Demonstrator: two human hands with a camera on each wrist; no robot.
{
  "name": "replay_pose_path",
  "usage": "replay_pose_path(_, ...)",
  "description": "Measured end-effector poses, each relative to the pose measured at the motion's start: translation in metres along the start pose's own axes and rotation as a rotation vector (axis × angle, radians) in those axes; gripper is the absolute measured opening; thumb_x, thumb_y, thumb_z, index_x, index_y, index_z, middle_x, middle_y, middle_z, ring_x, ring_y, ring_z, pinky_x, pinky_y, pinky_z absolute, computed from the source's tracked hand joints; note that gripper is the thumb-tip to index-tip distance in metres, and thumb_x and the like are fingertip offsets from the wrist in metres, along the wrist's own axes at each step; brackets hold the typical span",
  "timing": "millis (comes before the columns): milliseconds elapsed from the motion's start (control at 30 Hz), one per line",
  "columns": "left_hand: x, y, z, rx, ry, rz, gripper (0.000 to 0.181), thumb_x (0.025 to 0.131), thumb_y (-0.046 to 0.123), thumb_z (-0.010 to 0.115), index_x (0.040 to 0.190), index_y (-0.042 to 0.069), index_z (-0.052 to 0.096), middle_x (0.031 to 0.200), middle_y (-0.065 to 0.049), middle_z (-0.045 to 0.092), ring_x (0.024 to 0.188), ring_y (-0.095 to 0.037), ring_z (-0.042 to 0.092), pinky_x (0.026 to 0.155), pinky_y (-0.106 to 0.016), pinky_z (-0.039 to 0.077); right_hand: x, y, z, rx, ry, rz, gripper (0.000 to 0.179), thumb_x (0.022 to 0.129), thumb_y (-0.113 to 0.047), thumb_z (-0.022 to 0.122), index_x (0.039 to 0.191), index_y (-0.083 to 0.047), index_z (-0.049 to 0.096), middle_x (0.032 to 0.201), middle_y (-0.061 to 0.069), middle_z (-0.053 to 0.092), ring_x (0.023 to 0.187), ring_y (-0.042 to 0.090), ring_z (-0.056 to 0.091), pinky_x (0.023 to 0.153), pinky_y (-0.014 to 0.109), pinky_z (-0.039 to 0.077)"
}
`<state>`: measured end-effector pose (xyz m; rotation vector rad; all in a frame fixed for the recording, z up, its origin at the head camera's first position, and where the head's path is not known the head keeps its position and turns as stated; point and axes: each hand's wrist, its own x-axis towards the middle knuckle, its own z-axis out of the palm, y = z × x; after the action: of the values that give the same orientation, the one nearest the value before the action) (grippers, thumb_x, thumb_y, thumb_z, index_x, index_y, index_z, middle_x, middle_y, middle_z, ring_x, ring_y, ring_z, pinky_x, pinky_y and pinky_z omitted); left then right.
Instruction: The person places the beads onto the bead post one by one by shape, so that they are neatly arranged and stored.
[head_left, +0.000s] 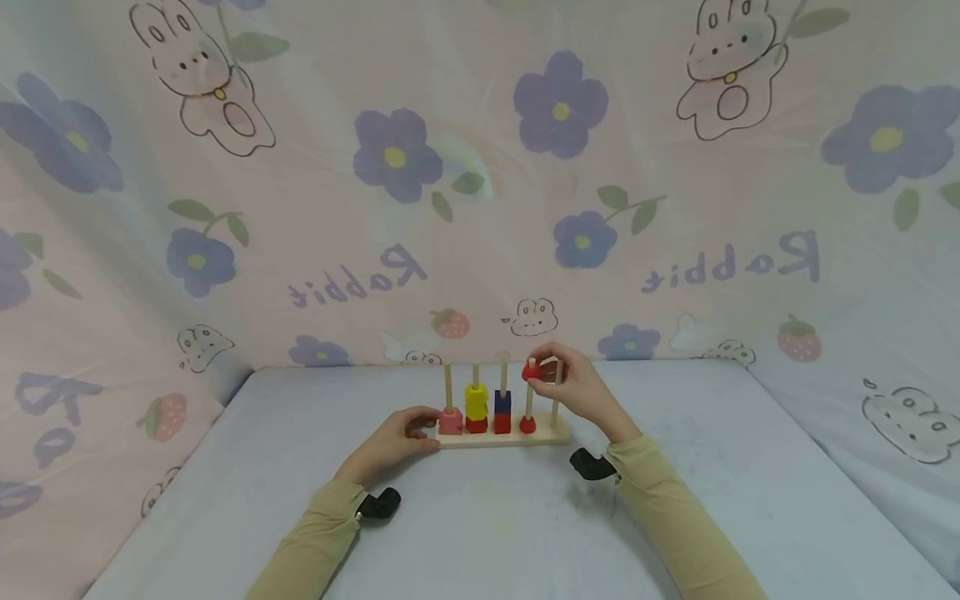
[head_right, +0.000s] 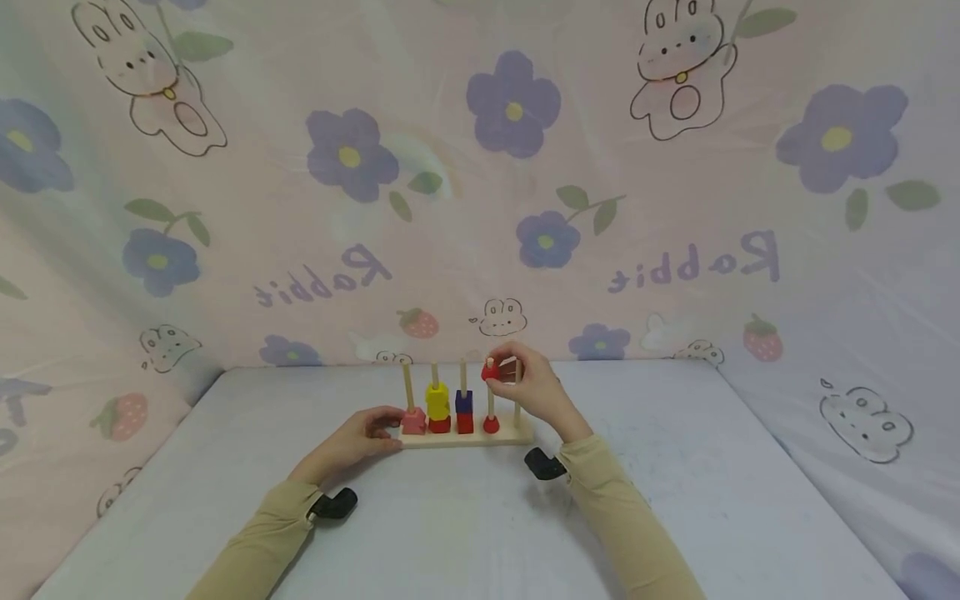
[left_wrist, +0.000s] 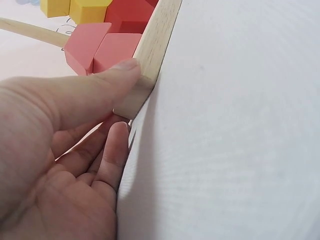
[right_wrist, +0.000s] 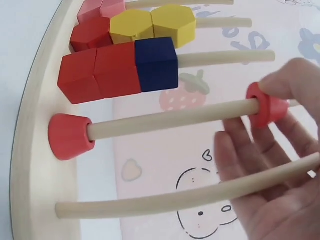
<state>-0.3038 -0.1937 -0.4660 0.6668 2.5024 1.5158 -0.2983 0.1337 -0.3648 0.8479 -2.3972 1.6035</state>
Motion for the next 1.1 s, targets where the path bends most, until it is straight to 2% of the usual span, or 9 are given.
replay_pose_path(167,0.002,0.001,0.000,0.021,-0.008,0.000,0.048,0.086,0.014,0.073,0.129,0.004,0.055,0.122,-0.012,0.058,0.094,-0.021,0.057,0.084,-0.032,0.046,0.004,0.026,-0.004,0.043,-0.032,0.093,0.036,0.083,-0.002,0.072,0.115,-0.003,0.055,0.106,0.016,0.063,0.096,0.027,0.065,0.080,0.034,0.053)
replay_pose_path(300,0.004,0.001,-0.002,0.044,-0.014,0.008,0.048,0.086,0.014,0.072,0.129,0.004,0.054,0.121,-0.011,0.058,0.093,-0.019,0.058,0.085,-0.032,0.046,0.006,0.037,-0.006,0.111,-0.084,0.150,0.045,0.082,-0.002,0.075,0.120,-0.002,0.052,0.109,0.016,0.062,0.099,0.028,0.064,0.082,0.036,0.052)
replay_pose_path(433,0.005,0.000,-0.003,0.052,-0.013,0.003,0.048,0.086,0.015,0.072,0.129,0.005,0.055,0.120,-0.009,0.059,0.093,-0.018,0.058,0.085,-0.033,0.046,0.005,0.051,-0.006,0.119,-0.188,0.201,0.038,0.082,-0.003,0.074,0.116,0.001,0.056,0.106,0.015,0.064,0.101,0.027,0.063,0.085,0.035,0.051)
replay_pose_path(567,0.005,0.000,-0.004,0.053,-0.016,-0.003,0.048,0.086,0.016,0.072,0.129,0.006,0.055,0.121,-0.009,0.058,0.093,-0.019,0.058,0.086,-0.034,0.046,0.002,0.065,-0.004,0.044,-0.261,0.236,0.026,0.081,-0.004,0.075,0.104,-0.001,0.063,0.097,0.010,0.067,0.094,0.023,0.063,0.081,0.033,0.051)
replay_pose_path(767,0.004,-0.001,-0.005,0.057,-0.010,0.007,0.049,0.085,0.015,0.073,0.129,0.003,0.055,0.120,-0.010,0.059,0.093,-0.019,0.059,0.084,-0.033,0.047,0.000,0.072,-0.003,-0.052,-0.287,0.219,0.019,0.081,-0.006,0.075,0.097,-0.003,0.066,0.092,0.007,0.067,0.088,0.022,0.062,0.080,0.035,0.049)
replay_pose_path(933,0.005,-0.002,-0.004,0.036,-0.010,-0.011,0.049,0.085,0.015,0.074,0.128,0.004,0.055,0.121,-0.010,0.059,0.092,-0.019,0.058,0.085,-0.032,0.047,-0.001,0.069,-0.009,-0.006,-0.327,0.221,0.026,0.083,-0.003,0.072,0.107,0.001,0.062,0.100,0.015,0.066,0.095,0.029,0.062,0.083,0.036,0.050)
replay_pose_path(1100,0.003,0.000,-0.002,0.011,-0.014,-0.028,0.050,0.084,0.014,0.074,0.129,0.003,0.054,0.122,-0.012,0.058,0.094,-0.021,0.058,0.086,-0.035,0.047,-0.004,0.071,-0.032,0.045,-0.334,0.182,0.038,0.085,0.005,0.067,0.119,0.011,0.053,0.114,0.029,0.059,0.108,0.042,0.056,0.089,0.040,0.048)
